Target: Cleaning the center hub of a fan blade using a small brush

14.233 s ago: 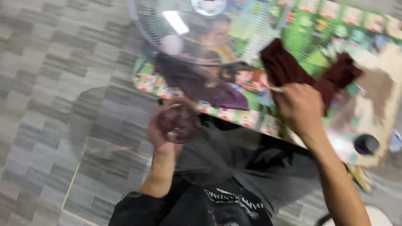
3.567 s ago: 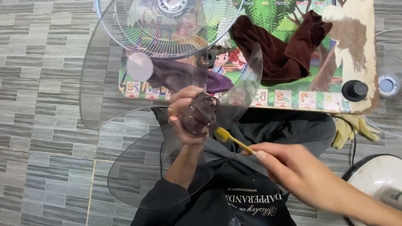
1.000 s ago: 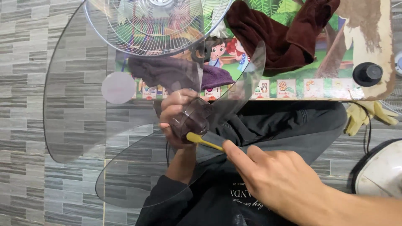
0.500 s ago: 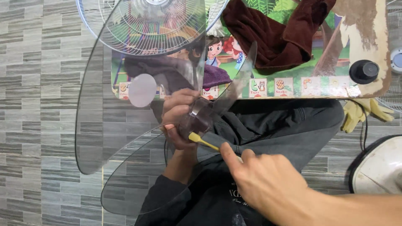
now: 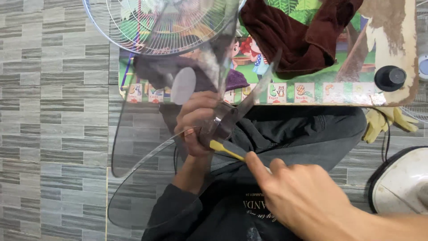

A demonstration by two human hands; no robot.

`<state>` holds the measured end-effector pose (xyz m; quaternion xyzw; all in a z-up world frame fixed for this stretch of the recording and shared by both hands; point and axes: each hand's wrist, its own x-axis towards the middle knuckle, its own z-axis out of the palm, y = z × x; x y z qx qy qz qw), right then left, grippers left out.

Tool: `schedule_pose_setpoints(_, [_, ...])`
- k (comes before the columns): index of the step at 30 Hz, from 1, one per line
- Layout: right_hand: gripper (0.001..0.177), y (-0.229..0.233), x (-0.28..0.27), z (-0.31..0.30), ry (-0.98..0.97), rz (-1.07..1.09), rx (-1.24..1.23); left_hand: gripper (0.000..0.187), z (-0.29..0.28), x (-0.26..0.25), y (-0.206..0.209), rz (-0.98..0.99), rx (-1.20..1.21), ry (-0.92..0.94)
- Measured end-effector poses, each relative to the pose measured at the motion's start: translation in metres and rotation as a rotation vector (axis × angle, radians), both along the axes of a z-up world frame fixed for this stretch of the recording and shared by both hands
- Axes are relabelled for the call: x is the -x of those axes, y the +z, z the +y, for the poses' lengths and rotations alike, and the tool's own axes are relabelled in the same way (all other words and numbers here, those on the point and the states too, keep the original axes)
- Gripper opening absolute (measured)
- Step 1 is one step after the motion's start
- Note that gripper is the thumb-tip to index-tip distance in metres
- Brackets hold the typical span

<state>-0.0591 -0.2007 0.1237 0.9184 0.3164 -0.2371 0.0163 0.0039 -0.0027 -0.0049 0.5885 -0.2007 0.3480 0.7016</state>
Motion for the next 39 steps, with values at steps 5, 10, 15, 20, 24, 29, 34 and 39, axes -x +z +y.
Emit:
schedule_pose_setpoints(5, [0.06, 0.012, 0.003, -0.022, 0.001, -0.357, -0.172, 0.042, -0.006, -0.012, -0.004, -0.097, 0.258, -0.139])
schedule_pose_setpoints(10, [0.057, 0.011, 0.003, -0.02, 0.044, -0.332, -0.258, 0.043, -0.005, -0.006, 0.001, -0.046, 0.229, -0.188])
schedule_pose_setpoints(15, [0.062, 0.008, 0.002, -0.005, 0.033, -0.256, -0.239, 0.042, -0.005, -0.004, 0.008, -0.029, 0.137, -0.115])
schedule_pose_setpoints(20, [0.065, 0.006, -0.003, 0.005, -0.012, -0.156, -0.088, 0.039, -0.003, -0.011, 0.005, -0.086, -0.003, -0.042])
schedule_pose_setpoints(24, [0.046, 0.014, -0.023, 0.013, -0.098, 0.066, -0.197, 0.042, -0.005, -0.012, 0.003, -0.057, 0.086, -0.058])
schedule_pose_setpoints(29, [0.028, 0.016, -0.047, 0.014, -0.473, 0.82, -0.59, 0.044, -0.009, -0.012, -0.007, -0.093, 0.181, -0.133])
schedule_pose_setpoints(34, [0.036, -0.002, -0.052, 0.01, -0.644, 1.286, -0.841, 0.039, -0.008, -0.009, -0.003, -0.06, 0.207, -0.142])
schedule_pose_setpoints(39, [0.038, -0.036, -0.046, 0.003, -0.805, 1.703, -1.031, 0.042, -0.006, -0.008, -0.012, -0.041, 0.221, -0.133])
